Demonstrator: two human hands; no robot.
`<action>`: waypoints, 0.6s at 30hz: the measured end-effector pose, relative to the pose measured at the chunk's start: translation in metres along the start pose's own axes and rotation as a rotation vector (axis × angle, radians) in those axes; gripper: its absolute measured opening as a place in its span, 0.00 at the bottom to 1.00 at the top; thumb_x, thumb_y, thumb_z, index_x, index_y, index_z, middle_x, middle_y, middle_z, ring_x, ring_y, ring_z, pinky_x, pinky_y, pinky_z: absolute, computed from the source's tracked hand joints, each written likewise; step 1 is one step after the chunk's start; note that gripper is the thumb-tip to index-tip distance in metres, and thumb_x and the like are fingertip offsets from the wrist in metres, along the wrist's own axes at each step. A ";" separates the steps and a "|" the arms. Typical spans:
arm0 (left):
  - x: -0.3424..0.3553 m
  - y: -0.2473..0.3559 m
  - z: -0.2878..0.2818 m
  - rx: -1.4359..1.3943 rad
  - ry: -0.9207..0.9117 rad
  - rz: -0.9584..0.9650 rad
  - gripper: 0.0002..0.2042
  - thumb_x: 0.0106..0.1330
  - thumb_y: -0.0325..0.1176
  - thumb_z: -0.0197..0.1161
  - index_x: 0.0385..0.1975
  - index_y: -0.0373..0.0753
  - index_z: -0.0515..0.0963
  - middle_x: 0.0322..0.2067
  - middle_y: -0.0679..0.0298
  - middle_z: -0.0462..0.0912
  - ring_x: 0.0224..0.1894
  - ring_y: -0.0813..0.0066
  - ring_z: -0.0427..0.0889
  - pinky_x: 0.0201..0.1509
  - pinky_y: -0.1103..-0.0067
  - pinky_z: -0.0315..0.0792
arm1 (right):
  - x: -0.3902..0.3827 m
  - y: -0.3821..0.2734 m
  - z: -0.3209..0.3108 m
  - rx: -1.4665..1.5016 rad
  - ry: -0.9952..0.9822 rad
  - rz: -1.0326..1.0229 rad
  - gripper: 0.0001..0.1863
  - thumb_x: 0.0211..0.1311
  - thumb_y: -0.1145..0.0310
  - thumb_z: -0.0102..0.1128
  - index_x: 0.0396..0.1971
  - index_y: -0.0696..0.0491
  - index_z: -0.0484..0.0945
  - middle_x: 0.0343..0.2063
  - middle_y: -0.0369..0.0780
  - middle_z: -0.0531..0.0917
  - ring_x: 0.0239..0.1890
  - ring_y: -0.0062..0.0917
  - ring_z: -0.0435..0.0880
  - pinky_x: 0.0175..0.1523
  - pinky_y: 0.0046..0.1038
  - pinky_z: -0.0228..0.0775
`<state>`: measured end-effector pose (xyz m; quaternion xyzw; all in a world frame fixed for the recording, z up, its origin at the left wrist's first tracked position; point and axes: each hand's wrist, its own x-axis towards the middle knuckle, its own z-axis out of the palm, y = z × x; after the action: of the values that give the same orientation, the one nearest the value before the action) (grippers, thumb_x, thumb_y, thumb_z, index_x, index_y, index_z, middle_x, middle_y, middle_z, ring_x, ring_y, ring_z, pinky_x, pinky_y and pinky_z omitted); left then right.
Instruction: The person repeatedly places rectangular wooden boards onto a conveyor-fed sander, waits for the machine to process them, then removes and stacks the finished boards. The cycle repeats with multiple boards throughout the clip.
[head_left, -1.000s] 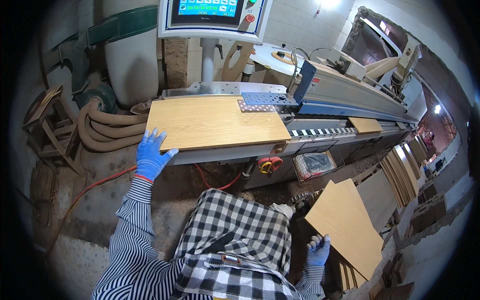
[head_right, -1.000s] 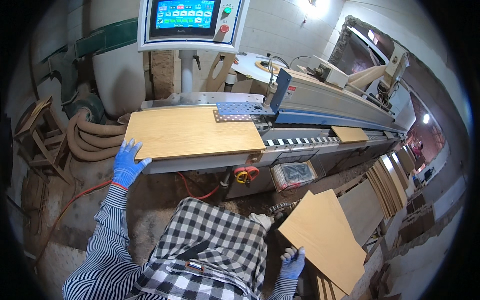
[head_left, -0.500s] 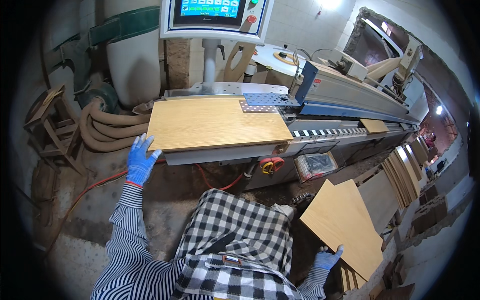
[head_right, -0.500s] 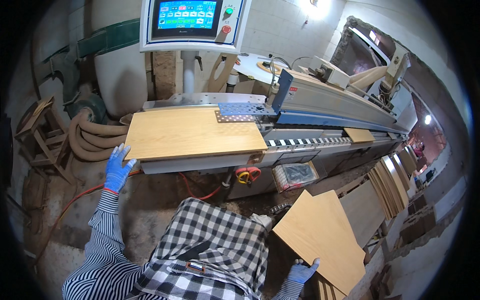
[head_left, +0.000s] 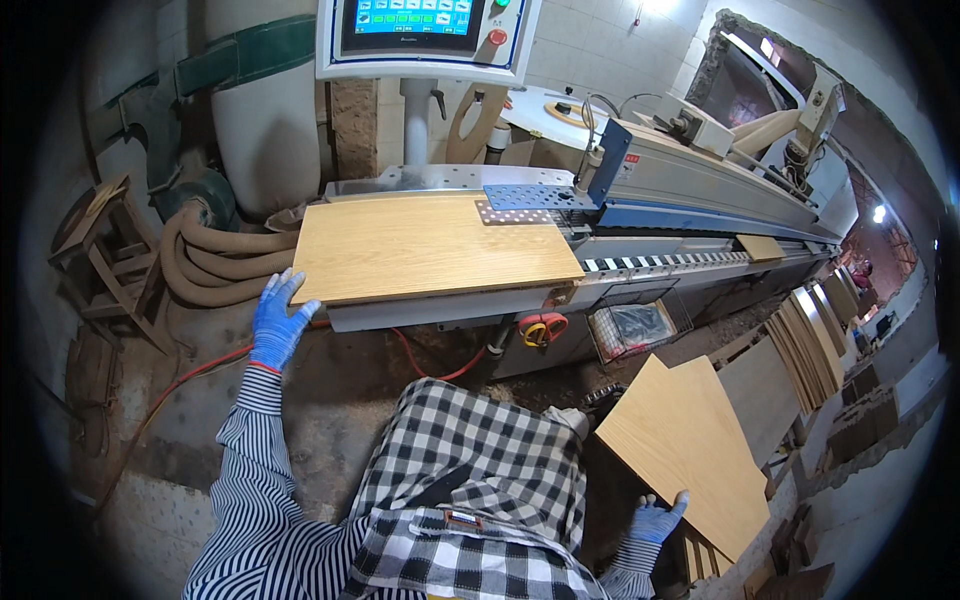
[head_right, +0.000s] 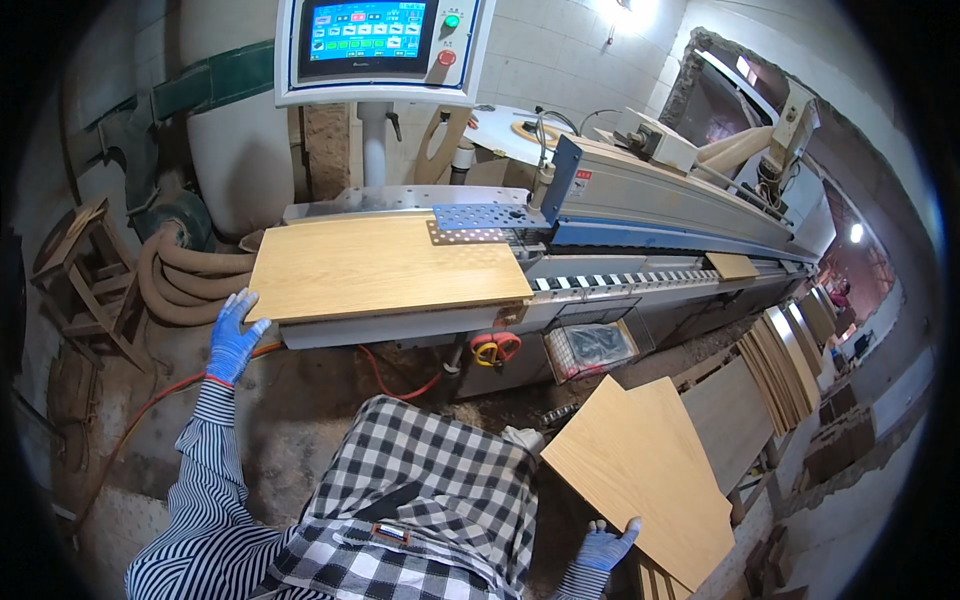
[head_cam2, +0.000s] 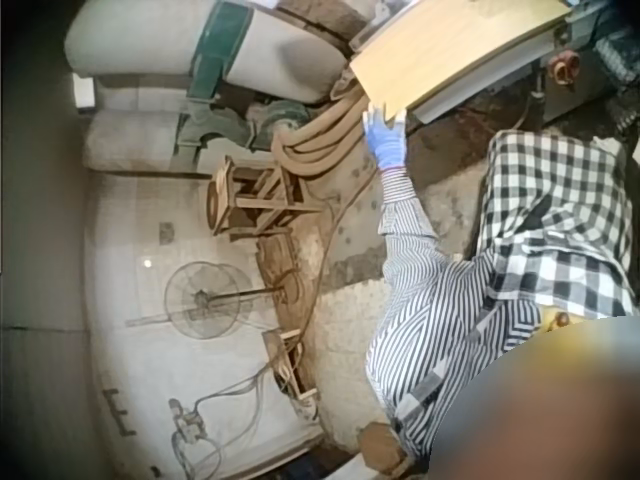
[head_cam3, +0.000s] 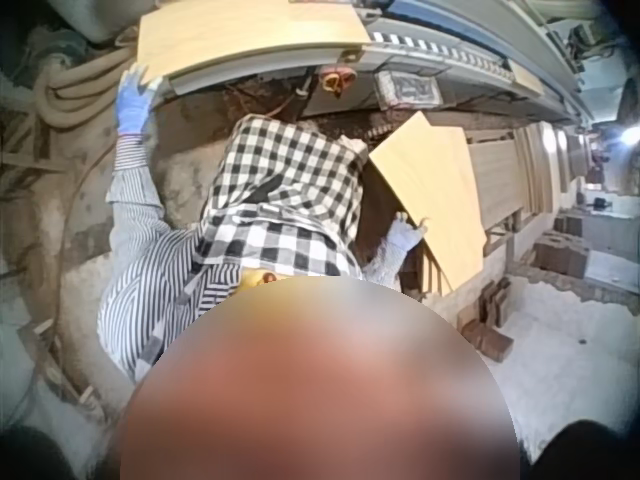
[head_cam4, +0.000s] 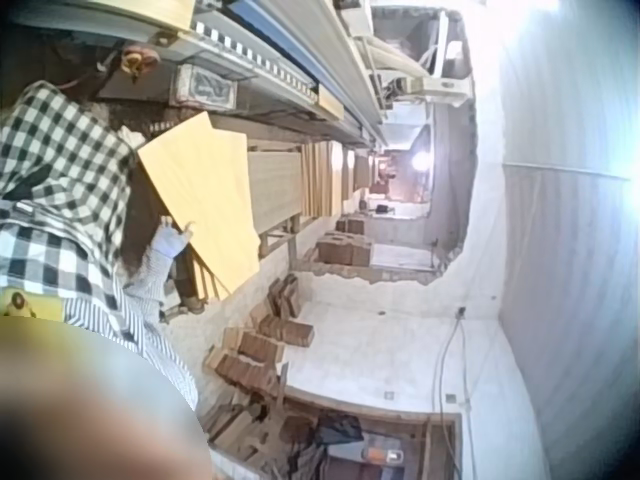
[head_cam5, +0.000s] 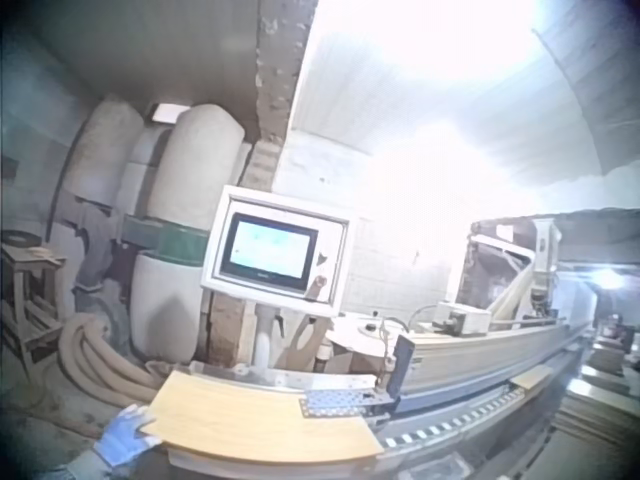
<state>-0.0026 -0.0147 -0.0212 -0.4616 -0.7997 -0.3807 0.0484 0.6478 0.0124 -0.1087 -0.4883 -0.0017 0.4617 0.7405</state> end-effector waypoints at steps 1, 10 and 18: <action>0.000 0.002 -0.001 -0.005 -0.004 -0.009 0.27 0.55 0.40 0.70 0.56 0.41 0.73 0.62 0.54 0.68 0.67 0.57 0.60 0.70 0.68 0.56 | 0.002 -0.001 -0.002 0.000 -0.018 -0.001 0.31 0.47 0.41 0.67 0.45 0.45 0.70 0.33 0.34 0.75 0.26 0.24 0.67 0.33 0.27 0.62; 0.007 0.024 0.010 0.058 -0.015 0.023 0.29 0.52 0.44 0.71 0.55 0.40 0.74 0.59 0.56 0.72 0.67 0.55 0.59 0.69 0.66 0.56 | 0.012 -0.015 -0.020 0.064 0.087 -0.078 0.32 0.47 0.39 0.66 0.45 0.47 0.71 0.32 0.36 0.75 0.28 0.25 0.67 0.32 0.26 0.62; 0.013 0.072 0.050 0.156 0.027 0.139 0.31 0.51 0.50 0.71 0.54 0.40 0.75 0.56 0.55 0.74 0.65 0.54 0.61 0.70 0.63 0.51 | 0.032 -0.034 -0.049 0.142 0.170 -0.209 0.36 0.48 0.41 0.65 0.52 0.48 0.69 0.50 0.37 0.72 0.42 0.28 0.68 0.42 0.27 0.63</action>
<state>0.0595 0.0479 -0.0103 -0.5059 -0.7922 -0.3192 0.1212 0.7114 -0.0038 -0.1239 -0.4693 0.0430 0.3381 0.8146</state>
